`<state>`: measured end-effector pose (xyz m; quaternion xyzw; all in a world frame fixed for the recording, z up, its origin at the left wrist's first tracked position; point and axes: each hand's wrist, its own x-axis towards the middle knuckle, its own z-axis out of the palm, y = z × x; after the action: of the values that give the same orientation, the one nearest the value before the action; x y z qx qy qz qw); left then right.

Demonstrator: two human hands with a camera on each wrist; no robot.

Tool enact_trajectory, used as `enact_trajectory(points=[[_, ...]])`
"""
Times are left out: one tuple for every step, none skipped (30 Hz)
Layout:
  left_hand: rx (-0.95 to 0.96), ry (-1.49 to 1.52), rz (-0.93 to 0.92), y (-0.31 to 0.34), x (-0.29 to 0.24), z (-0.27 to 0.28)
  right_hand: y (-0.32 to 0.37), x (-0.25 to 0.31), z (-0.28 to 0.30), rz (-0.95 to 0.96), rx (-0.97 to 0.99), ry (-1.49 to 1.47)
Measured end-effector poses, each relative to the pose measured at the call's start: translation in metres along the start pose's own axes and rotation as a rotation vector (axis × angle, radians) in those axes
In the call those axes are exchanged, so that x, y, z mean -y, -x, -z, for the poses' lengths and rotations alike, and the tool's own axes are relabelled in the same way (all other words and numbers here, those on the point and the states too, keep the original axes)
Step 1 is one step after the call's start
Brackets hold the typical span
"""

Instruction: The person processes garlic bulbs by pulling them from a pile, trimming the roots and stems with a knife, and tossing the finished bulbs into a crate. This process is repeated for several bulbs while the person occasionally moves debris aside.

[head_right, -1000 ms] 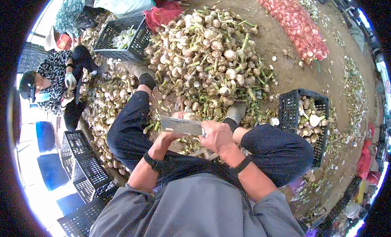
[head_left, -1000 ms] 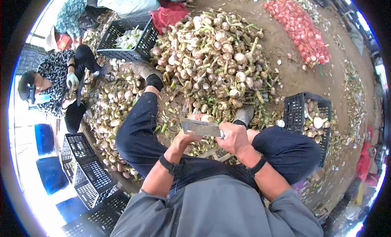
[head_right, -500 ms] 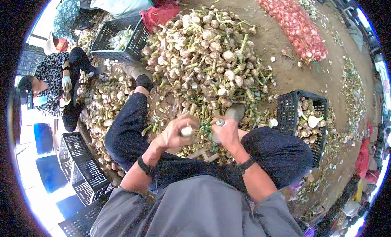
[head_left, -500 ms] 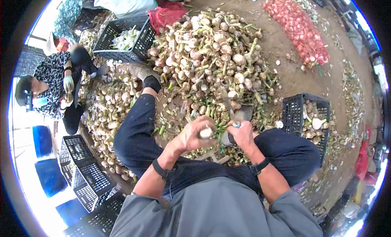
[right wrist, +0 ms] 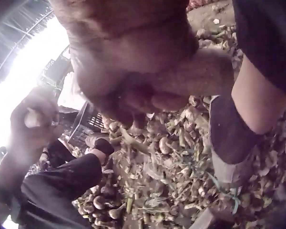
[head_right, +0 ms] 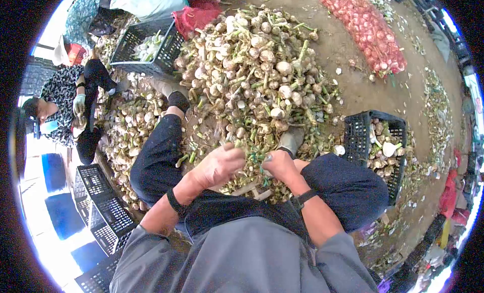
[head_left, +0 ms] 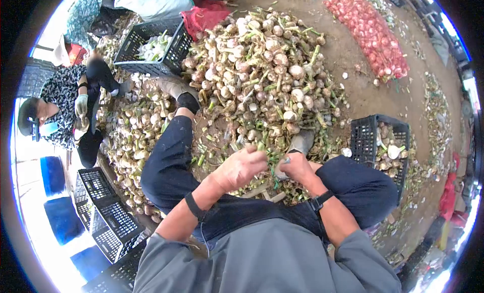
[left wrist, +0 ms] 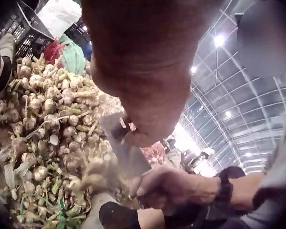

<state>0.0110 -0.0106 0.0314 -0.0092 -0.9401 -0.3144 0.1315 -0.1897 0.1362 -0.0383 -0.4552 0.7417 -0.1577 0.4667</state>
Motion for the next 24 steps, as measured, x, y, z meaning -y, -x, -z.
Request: enact_trajectory(points=[[-0.015,-0.03,0.067,0.001,-0.002,0.009,0.002,-0.001,-0.003,-0.008,-0.095,-0.059],[-0.085,-0.122,0.07,0.007,0.0,0.017,0.002,-0.002,-0.004,-0.014,-0.192,-0.117],[-0.135,-0.158,0.191,0.025,0.01,0.023,-0.006,-0.015,-0.013,-0.093,-0.252,-0.213],[-0.304,-0.246,0.274,0.042,0.011,0.041,-0.007,-0.01,-0.01,-0.091,-0.252,-0.219],[-0.353,-0.373,0.494,0.06,0.01,0.066,-0.005,-0.001,-0.004,-0.148,-0.326,-0.219],[-0.297,-0.527,0.829,0.07,0.004,0.096,-0.001,0.008,0.001,-0.204,-0.397,-0.215],[-0.335,-0.633,0.952,0.077,-0.009,0.125,0.002,0.015,0.004,-0.161,-0.431,-0.308],[-0.376,-0.741,1.077,0.085,-0.02,0.149,-0.001,0.016,0.003,-0.155,-0.425,-0.31],[-0.41,-0.792,1.076,0.095,-0.021,0.163,-0.005,0.018,0.001,-0.195,-0.418,-0.433],[-0.441,-0.839,1.078,0.104,-0.022,0.173,-0.008,0.019,0.0,-0.238,-0.407,-0.555],[-0.449,-0.809,1.165,0.106,-0.016,0.177,-0.012,0.02,-0.002,-0.25,-0.428,-0.597],[-0.444,-0.697,1.308,0.104,-0.012,0.17,-0.014,0.02,-0.003,-0.251,-0.419,-0.593],[-0.426,-0.479,1.353,0.09,-0.009,0.156,-0.016,0.022,-0.002,-0.242,-0.428,-0.648],[-0.406,-0.258,1.384,0.076,0.0,0.136,-0.018,0.024,-0.001,-0.233,-0.441,-0.704],[-0.35,-0.166,1.262,0.072,0.02,0.104,-0.02,0.026,-0.001,-0.236,-0.441,-0.703],[-0.294,-0.076,1.138,0.068,0.044,0.068,-0.021,0.028,-0.002,-0.219,-0.48,-0.731],[-0.129,-0.045,1.139,0.053,0.055,0.039,-0.021,0.029,-0.001,-0.202,-0.52,-0.759],[0.009,-0.099,1.123,0.039,0.067,0.01,-0.019,0.03,0.003,-0.208,-0.523,-0.757],[0.113,-0.019,1.031,0.032,0.091,-0.02,-0.014,0.032,0.007,-0.254,-0.495,-0.816],[0.135,-0.031,1.014,0.031,0.114,-0.058,-0.011,0.031,0.008,-0.304,-0.465,-0.876],[0.128,0.014,1.026,0.02,0.117,-0.07,-0.012,0.024,0.006,-0.295,-0.47,-0.907],[0.137,0.022,1.026,0.023,0.132,-0.088,-0.011,0.022,0.007,-0.307,-0.472,-0.907],[0.119,-0.03,0.989,0.03,0.154,-0.116,-0.01,0.022,0.01,-0.33,-0.464,-0.976],[0.102,-0.082,0.952,0.034,0.166,-0.132,-0.01,0.021,0.011,-0.353,-0.456,-1.046]])
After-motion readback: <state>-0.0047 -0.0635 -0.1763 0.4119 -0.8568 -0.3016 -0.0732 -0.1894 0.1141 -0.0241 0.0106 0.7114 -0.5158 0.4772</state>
